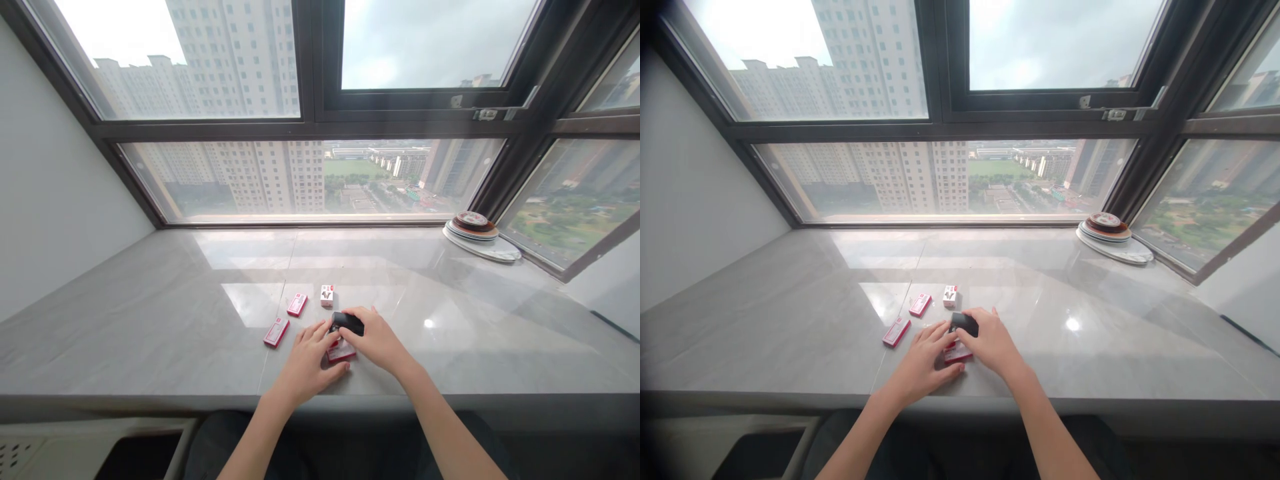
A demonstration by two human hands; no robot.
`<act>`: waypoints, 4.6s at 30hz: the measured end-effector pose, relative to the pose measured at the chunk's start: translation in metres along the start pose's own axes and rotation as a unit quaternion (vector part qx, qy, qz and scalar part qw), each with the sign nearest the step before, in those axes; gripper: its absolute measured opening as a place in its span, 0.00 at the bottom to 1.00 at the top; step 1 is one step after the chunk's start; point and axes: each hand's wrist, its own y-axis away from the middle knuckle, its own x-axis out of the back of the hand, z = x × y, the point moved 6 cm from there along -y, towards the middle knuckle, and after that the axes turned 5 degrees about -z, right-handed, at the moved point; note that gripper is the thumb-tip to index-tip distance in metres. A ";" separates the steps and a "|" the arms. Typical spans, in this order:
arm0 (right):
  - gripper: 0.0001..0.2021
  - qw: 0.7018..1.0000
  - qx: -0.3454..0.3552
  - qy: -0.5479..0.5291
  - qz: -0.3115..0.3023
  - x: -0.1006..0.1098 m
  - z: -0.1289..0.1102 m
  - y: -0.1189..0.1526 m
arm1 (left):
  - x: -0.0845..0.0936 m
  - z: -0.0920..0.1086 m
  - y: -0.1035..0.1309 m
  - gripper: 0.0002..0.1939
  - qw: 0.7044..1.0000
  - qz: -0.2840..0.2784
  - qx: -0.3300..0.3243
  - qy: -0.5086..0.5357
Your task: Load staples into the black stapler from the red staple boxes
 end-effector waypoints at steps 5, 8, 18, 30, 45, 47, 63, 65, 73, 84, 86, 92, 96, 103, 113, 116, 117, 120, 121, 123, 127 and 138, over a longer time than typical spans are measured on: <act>0.12 0.991 -0.051 -0.070 0.097 -0.017 -0.014 -0.016 | 0.004 -0.004 0.004 0.32 1.000 0.012 0.011 0.001; 0.16 0.942 -0.083 -0.287 0.155 -0.004 0.003 -0.016 | 0.007 -0.006 0.006 0.28 1.000 0.015 0.022 0.000; 0.21 0.859 -0.272 -0.404 0.155 0.044 0.107 0.062 | 0.010 -0.011 0.003 0.16 0.997 0.029 0.065 0.039; 0.21 0.936 -0.209 -0.262 -0.104 -0.034 0.048 0.042 | 0.003 -0.024 0.001 0.17 0.996 0.016 0.047 0.070; 0.15 0.988 -0.137 -0.070 -0.024 -0.001 0.014 0.014 | 0.005 -0.010 0.005 0.19 0.999 0.028 0.033 0.025; 0.16 0.981 -0.160 -0.104 -0.017 -0.009 0.018 0.009 | 0.004 -0.010 0.005 0.19 0.999 0.025 0.030 0.026; 0.12 0.990 -0.073 -0.123 -0.006 -0.026 -0.008 -0.014 | 0.004 -0.015 0.004 0.20 0.997 0.034 0.031 0.056; 0.11 0.996 -0.030 -0.078 -0.007 -0.018 -0.020 -0.012 | 0.005 -0.015 0.004 0.20 0.997 0.035 0.033 0.061; 0.07 0.988 0.009 0.079 -0.132 -0.021 -0.026 0.015 | 0.006 -0.018 0.006 0.17 0.996 0.037 0.042 0.065; 0.14 0.985 -0.161 0.064 -0.012 0.017 0.041 0.067 | 0.009 -0.016 0.011 0.12 0.989 0.109 0.100 0.016; 0.14 0.988 -0.141 0.058 -0.030 0.009 0.040 0.067 | 0.002 -0.009 0.008 0.16 0.989 0.102 0.105 -0.006; 0.14 0.982 -0.188 -0.018 0.003 0.017 0.062 0.069 | -0.005 0.014 0.002 0.16 0.982 0.144 0.123 -0.020; 0.29 0.935 -0.291 -0.197 0.036 0.048 0.105 0.079 | -0.005 0.025 -0.001 0.14 0.983 0.148 0.108 -0.020; 0.34 0.931 -0.157 -0.327 -0.037 0.070 0.093 0.024 | -0.015 0.021 -0.007 0.18 0.981 0.135 0.135 -0.044; 0.18 0.986 -0.011 -0.111 -0.126 0.015 0.026 -0.039 | -0.011 0.026 -0.010 0.17 0.978 0.154 0.127 -0.064; 0.15 0.992 -0.007 -0.034 -0.118 0.008 0.023 -0.041 | -0.015 0.036 -0.011 0.18 0.984 0.146 0.076 -0.061; 0.15 0.993 -0.009 -0.016 -0.113 0.008 0.023 -0.040 | -0.017 0.038 -0.010 0.16 0.987 0.137 0.054 -0.059; 0.15 0.995 -0.018 0.023 -0.099 0.011 0.028 -0.038 | -0.015 0.032 -0.002 0.08 0.989 0.123 0.034 -0.076; 0.15 0.995 -0.021 0.034 -0.096 0.012 0.030 -0.037 | -0.010 0.024 0.002 0.05 0.986 0.131 0.051 -0.092; 0.15 0.994 -0.030 0.049 -0.091 0.014 0.033 -0.035 | 0.007 0.003 0.013 0.03 0.973 0.164 0.101 -0.126; 0.14 0.994 -0.042 0.060 -0.083 0.014 0.035 -0.030 | 0.047 -0.044 0.031 0.06 0.948 0.231 0.161 -0.149; 0.14 0.993 -0.050 0.065 -0.084 0.019 0.026 -0.022 | 0.027 -0.075 -0.002 0.28 0.988 0.126 0.082 0.023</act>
